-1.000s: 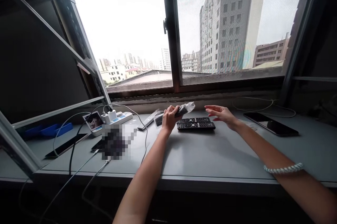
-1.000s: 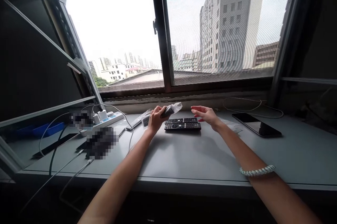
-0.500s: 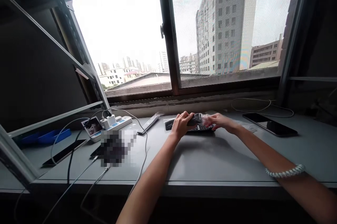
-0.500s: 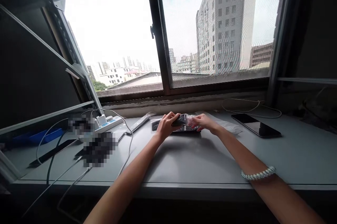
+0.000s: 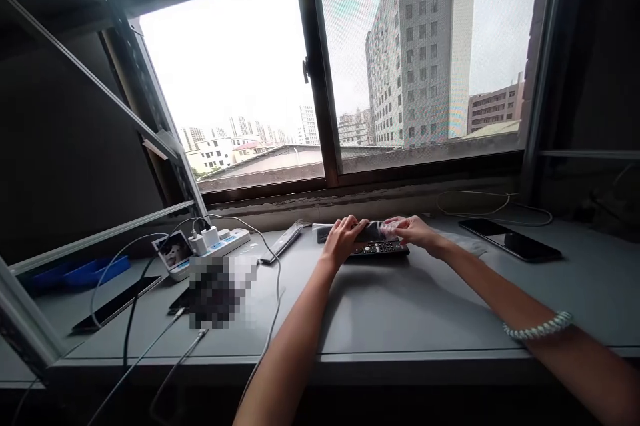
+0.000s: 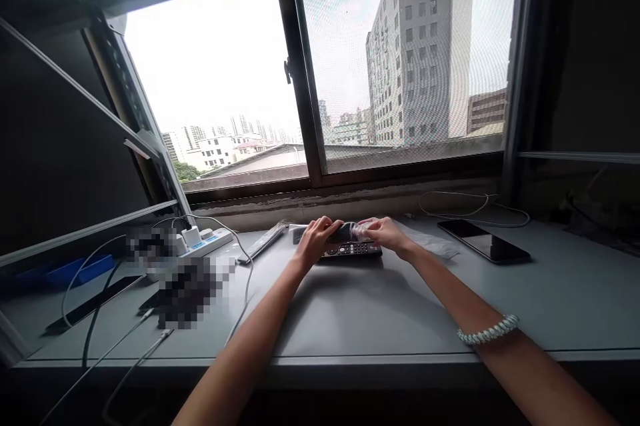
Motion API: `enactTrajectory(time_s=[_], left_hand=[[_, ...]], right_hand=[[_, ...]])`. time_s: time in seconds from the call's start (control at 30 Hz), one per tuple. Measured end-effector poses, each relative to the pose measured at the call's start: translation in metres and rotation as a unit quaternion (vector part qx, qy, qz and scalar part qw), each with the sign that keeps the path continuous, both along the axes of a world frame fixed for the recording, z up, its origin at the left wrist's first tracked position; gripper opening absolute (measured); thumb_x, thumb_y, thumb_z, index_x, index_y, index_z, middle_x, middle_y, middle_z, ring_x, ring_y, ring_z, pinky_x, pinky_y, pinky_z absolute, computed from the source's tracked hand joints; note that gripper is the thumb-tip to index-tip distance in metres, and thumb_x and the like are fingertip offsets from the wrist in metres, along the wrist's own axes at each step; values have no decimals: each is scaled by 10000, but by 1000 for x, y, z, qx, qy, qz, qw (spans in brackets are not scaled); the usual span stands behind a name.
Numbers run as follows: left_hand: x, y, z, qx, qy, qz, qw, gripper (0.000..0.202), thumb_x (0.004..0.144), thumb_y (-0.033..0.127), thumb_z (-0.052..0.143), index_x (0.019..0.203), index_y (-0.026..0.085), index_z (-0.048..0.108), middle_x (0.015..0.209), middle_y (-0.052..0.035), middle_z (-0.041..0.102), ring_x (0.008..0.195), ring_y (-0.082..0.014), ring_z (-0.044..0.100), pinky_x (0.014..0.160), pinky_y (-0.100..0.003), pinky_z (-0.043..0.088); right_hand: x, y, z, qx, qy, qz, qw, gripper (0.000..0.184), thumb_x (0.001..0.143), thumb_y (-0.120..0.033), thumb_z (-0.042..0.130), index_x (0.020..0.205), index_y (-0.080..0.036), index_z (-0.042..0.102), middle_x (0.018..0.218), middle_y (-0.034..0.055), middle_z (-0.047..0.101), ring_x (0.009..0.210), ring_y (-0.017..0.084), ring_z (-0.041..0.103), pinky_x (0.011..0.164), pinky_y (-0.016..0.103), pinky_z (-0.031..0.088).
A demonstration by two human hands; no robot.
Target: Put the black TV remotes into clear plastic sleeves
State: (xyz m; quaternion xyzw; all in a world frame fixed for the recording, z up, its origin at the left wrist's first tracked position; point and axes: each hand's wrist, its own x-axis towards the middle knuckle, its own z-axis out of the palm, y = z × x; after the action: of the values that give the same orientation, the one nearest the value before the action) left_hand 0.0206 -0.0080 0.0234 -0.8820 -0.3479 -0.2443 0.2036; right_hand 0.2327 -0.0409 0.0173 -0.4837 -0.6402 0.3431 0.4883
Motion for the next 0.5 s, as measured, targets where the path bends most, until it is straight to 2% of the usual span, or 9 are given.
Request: enactTrajectory(time_s=[0.17,0.27,0.4,0.5], left_hand=[[-10,1,3,11,-24,30,999,436,794,376,631,1201,270,518,1091,-40,538,960,-174,527,885,-290,410],[-16,1,4,8,-51,69,996,410,775,369,654,1155,268,537,1074,-28,555,936,-173,539,867,-283,415],[-19,1,3,12,-103,117,988,365,755,315,682,1092,251,556,1034,-19,585,909,-174,565,862,-284,412],[-17,1,1,24,-132,130,982,340,736,293,703,1039,225,565,1008,-21,602,902,-181,580,844,-288,416]], right_hand=[[6,1,2,6,35,-19,999,256,614,-416,693,703,-184,757,1156,80,621,854,186,592,550,219,450],[10,3,3,-6,95,-70,993,292,608,-441,713,744,-185,751,1125,74,636,888,197,599,568,221,475],[16,9,3,-24,214,-160,963,313,624,-410,721,836,-179,714,1032,64,661,921,193,609,550,201,508],[16,12,2,-39,286,-178,941,289,697,-397,672,887,-179,662,1017,62,645,868,180,643,499,191,520]])
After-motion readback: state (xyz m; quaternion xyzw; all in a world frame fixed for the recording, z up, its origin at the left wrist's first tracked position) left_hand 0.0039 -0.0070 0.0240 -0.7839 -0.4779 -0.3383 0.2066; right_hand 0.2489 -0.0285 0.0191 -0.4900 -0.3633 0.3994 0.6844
